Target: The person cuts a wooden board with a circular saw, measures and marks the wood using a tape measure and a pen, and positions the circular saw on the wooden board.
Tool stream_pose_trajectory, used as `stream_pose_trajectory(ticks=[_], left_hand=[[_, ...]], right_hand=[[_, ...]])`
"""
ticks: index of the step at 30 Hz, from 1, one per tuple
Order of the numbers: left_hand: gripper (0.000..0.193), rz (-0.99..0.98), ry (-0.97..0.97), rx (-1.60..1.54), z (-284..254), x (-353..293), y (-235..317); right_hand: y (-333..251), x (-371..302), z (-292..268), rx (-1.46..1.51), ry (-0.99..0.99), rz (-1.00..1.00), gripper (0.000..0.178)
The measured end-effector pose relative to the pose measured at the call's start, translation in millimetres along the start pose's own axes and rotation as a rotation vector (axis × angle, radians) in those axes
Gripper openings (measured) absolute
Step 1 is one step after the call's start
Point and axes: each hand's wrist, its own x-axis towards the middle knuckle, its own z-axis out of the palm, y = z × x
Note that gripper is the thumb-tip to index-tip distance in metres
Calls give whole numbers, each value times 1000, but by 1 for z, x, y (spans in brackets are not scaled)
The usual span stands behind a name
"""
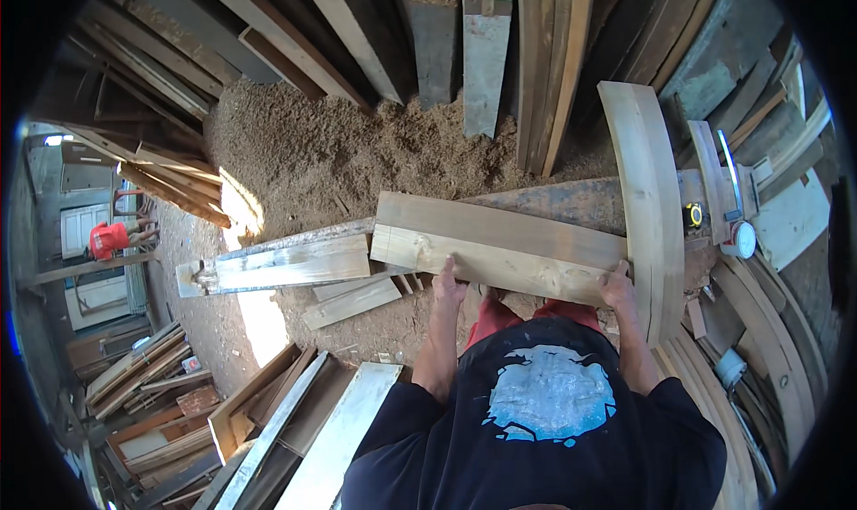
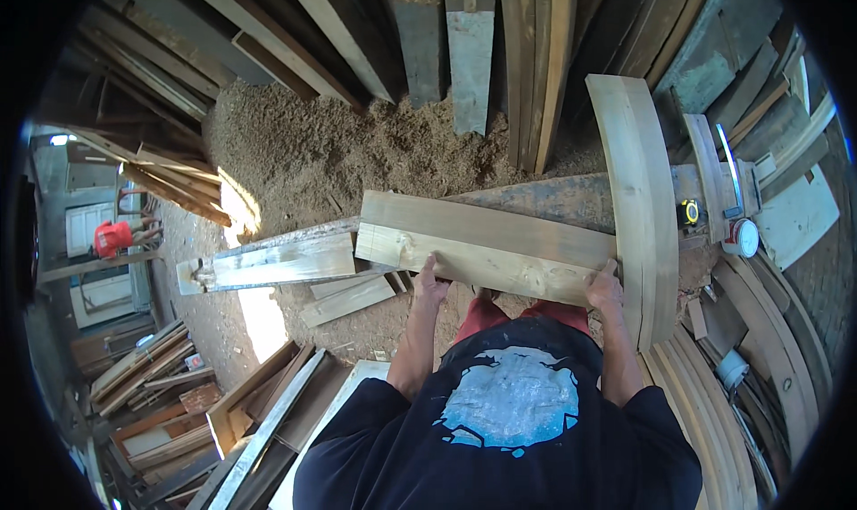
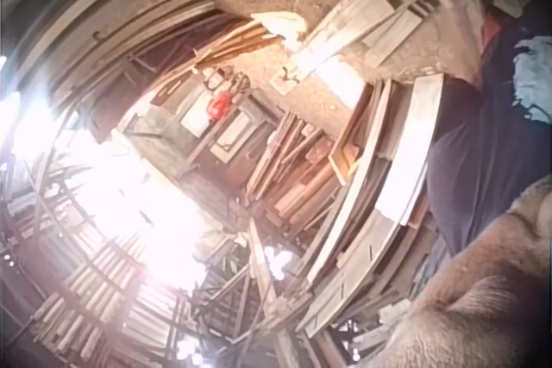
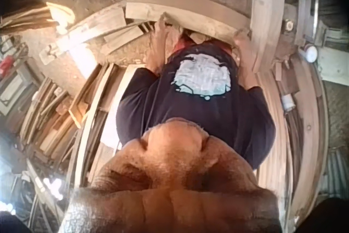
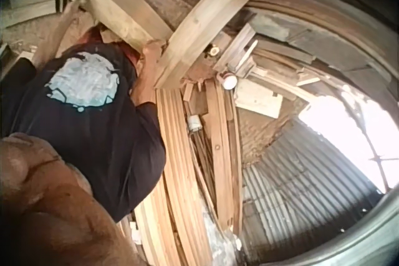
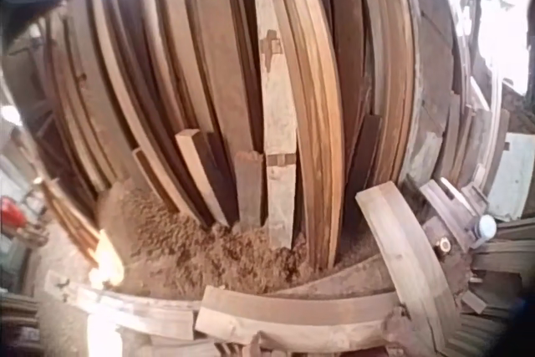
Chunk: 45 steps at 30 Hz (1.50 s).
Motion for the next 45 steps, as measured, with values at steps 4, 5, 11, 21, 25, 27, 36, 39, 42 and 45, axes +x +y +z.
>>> stream_pose_trajectory(ticks=[4,5,11,21,25,27,36,39,42,45], left_hand=[[55,60,-52,67,1,-10,-7],[57,21,-82,79,2,-16,-4],[58,71,-285,65,-4,-48,3],[56,255,-123,72,-64,-51,66],[57,255,-56,32,-89,-47,91],[58,260,-35,33,-98,-40,100],[58,189,118,-59,-109,-16,113],[59,180,-53,-77,-113,-8,112],[59,229,-20,-84,-86,-8,107],[60,292,78,-148,-92,-15,103]], right_hand=[[-3,-5,8,41,39,-2,85],[-3,-8,6,5,56,-14,86],[-3,-8,-3,31,3,-17,91],[-72,-47,7,-61,-50,-123,87],[-94,-45,19,-2,-63,-252,77],[-101,-41,18,41,-75,-278,73],[-116,-3,45,377,95,-335,51],[-101,31,72,283,108,-306,51],[-102,44,91,543,29,-125,61],[-108,43,85,917,-173,-111,82]])
